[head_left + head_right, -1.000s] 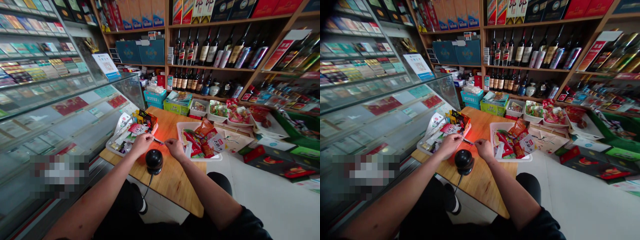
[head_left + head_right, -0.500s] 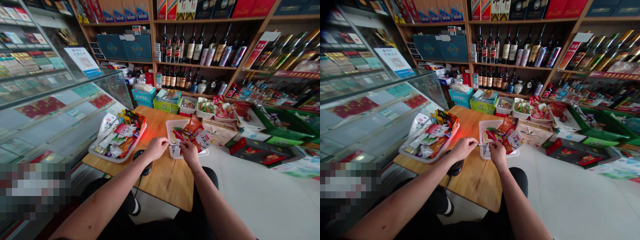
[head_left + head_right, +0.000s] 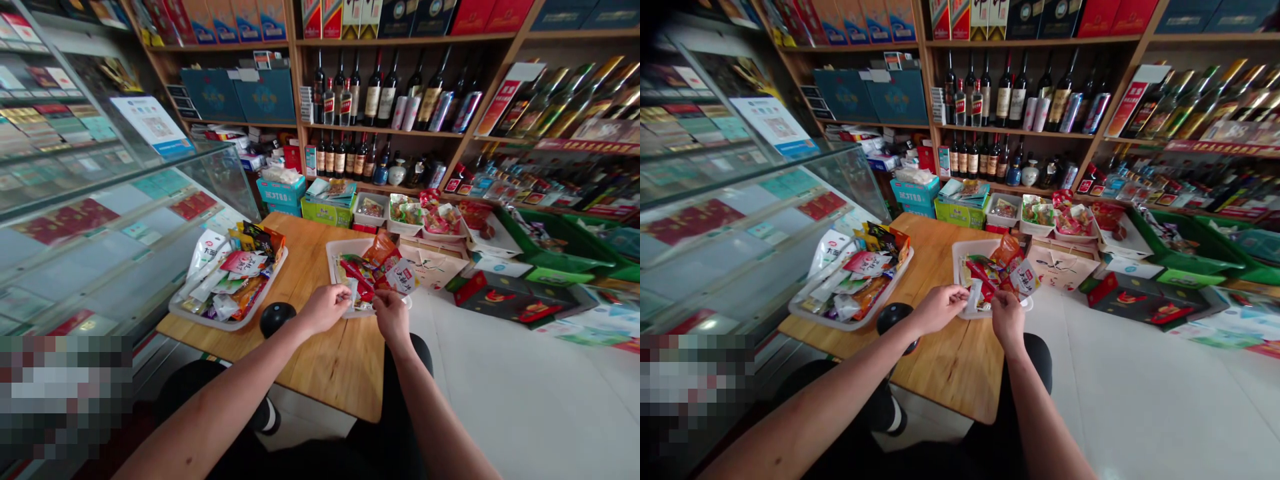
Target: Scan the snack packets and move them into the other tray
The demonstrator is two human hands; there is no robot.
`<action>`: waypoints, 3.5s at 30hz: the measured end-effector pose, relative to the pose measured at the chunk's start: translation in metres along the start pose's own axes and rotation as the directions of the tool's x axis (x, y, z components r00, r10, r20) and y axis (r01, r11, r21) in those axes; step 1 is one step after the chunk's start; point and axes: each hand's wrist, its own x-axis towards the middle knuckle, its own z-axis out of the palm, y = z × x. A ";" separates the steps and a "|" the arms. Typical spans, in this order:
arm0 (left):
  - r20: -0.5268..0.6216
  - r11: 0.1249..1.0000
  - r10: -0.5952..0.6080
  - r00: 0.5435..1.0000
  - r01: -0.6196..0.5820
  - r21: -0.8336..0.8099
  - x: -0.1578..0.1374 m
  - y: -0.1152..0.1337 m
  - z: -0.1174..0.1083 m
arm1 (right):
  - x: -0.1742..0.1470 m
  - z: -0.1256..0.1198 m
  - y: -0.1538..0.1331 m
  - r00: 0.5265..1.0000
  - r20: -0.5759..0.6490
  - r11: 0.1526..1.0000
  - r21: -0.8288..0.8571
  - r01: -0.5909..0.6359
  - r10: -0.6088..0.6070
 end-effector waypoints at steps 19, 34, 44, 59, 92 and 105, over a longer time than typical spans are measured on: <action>-0.638 0.837 -0.003 0.770 0.351 0.419 -0.101 -0.130 -0.141 | -0.019 0.068 -0.067 0.965 0.261 0.997 0.073 0.012 -0.031; -0.633 0.694 0.128 0.763 0.387 0.607 -0.128 -0.174 -0.206 | -0.040 0.126 -0.140 0.851 0.462 0.968 0.091 0.235 -0.251; -0.737 0.940 -0.334 0.587 0.154 -0.304 -0.135 -0.123 -0.235 | -0.049 0.162 -0.179 0.768 0.522 0.928 0.177 0.327 -0.371; -0.497 0.860 -0.333 0.802 0.043 -0.508 -0.131 -0.066 -0.214 | -0.051 0.175 -0.198 0.691 0.589 0.906 0.324 0.272 -0.418; -0.417 0.973 -0.156 0.895 0.212 0.090 -0.074 -0.096 -0.159 | -0.017 0.184 -0.110 0.745 0.588 0.941 0.091 0.325 -0.314; -0.380 0.934 -0.035 0.924 0.166 0.317 -0.068 -0.128 -0.144 | -0.016 0.195 -0.078 0.746 0.614 0.950 0.024 0.310 -0.259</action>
